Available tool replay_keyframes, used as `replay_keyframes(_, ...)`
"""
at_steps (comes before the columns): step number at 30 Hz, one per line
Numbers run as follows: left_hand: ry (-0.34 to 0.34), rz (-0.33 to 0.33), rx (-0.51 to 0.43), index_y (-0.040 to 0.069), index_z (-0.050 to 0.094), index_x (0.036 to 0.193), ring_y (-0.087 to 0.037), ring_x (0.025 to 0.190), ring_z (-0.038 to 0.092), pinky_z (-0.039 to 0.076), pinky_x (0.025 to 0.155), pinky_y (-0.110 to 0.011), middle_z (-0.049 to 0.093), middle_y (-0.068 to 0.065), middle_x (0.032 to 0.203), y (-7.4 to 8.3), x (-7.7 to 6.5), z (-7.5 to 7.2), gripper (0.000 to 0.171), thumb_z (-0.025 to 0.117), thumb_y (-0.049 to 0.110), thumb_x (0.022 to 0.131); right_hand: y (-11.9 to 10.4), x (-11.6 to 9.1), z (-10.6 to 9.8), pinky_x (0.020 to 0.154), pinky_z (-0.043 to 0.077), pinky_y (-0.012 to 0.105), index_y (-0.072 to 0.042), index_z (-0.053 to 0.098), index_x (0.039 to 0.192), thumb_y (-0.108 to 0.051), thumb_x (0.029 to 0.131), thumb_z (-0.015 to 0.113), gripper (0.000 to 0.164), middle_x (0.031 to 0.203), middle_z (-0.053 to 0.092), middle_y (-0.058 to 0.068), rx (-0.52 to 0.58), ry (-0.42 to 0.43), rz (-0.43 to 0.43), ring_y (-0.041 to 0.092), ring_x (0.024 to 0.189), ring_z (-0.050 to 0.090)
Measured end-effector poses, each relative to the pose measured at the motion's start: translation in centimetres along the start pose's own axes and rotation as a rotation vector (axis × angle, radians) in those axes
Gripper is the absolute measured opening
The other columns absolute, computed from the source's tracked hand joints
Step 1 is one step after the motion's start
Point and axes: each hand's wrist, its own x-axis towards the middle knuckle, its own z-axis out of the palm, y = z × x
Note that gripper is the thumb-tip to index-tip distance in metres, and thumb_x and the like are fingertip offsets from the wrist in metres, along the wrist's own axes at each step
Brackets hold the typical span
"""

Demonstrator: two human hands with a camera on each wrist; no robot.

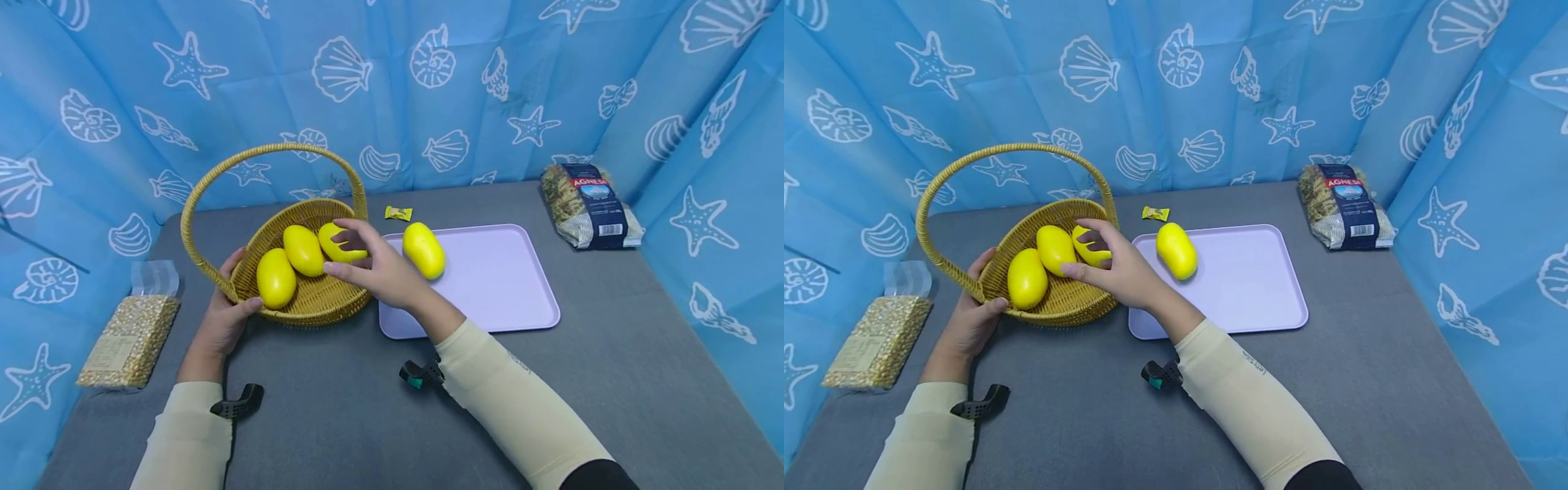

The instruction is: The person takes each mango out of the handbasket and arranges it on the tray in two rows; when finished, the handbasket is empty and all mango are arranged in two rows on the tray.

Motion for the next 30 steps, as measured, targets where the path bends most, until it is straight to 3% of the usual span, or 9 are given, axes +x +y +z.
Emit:
replay_keyframes(8,0.004,-0.004,0.007,0.022,0.026,0.173,-0.027,0.15,0.038,0.038,0.114,-0.028,0.027,-0.019,0.173,0.1,0.0,0.0,0.093,0.064,-0.016,0.099,0.6,2.4,0.9,0.115,0.041,0.055,-0.015,0.04,0.167,-0.047,0.101,0.074,0.08,0.158,0.051,0.013,-0.207,0.023,0.061,0.033,0.145,0.048)
replay_keyframes(16,0.005,-0.001,0.008,0.022,0.025,0.174,-0.027,0.149,0.04,0.038,0.114,-0.028,0.028,-0.019,0.173,0.1,0.1,0.0,0.093,0.066,-0.015,0.099,0.9,4.6,1.8,0.119,0.037,0.051,-0.013,0.037,0.169,-0.055,0.102,0.072,0.086,0.169,0.04,0.011,-0.439,0.034,0.167,0.028,0.151,0.041)
replay_keyframes(23,-0.008,0.005,0.004,0.021,0.022,0.174,-0.026,0.148,0.04,0.039,0.114,-0.028,0.027,-0.021,0.173,0.1,0.1,0.0,0.092,0.066,-0.013,0.1,1.1,6.1,2.2,0.121,0.035,0.052,-0.012,0.032,0.17,-0.052,0.106,0.069,0.084,0.171,0.036,0.014,-0.497,0.044,0.285,0.03,0.153,0.038)
replay_keyframes(30,-0.011,0.005,0.004,0.02,0.022,0.174,-0.026,0.149,0.038,0.038,0.114,-0.028,0.026,-0.021,0.173,0.0,0.0,0.0,0.091,0.066,-0.012,0.101,1.9,7.2,2.9,0.122,0.034,0.046,-0.012,0.029,0.172,-0.046,0.111,0.063,0.078,0.173,0.032,0.015,-0.588,0.011,0.339,0.03,0.154,0.038)
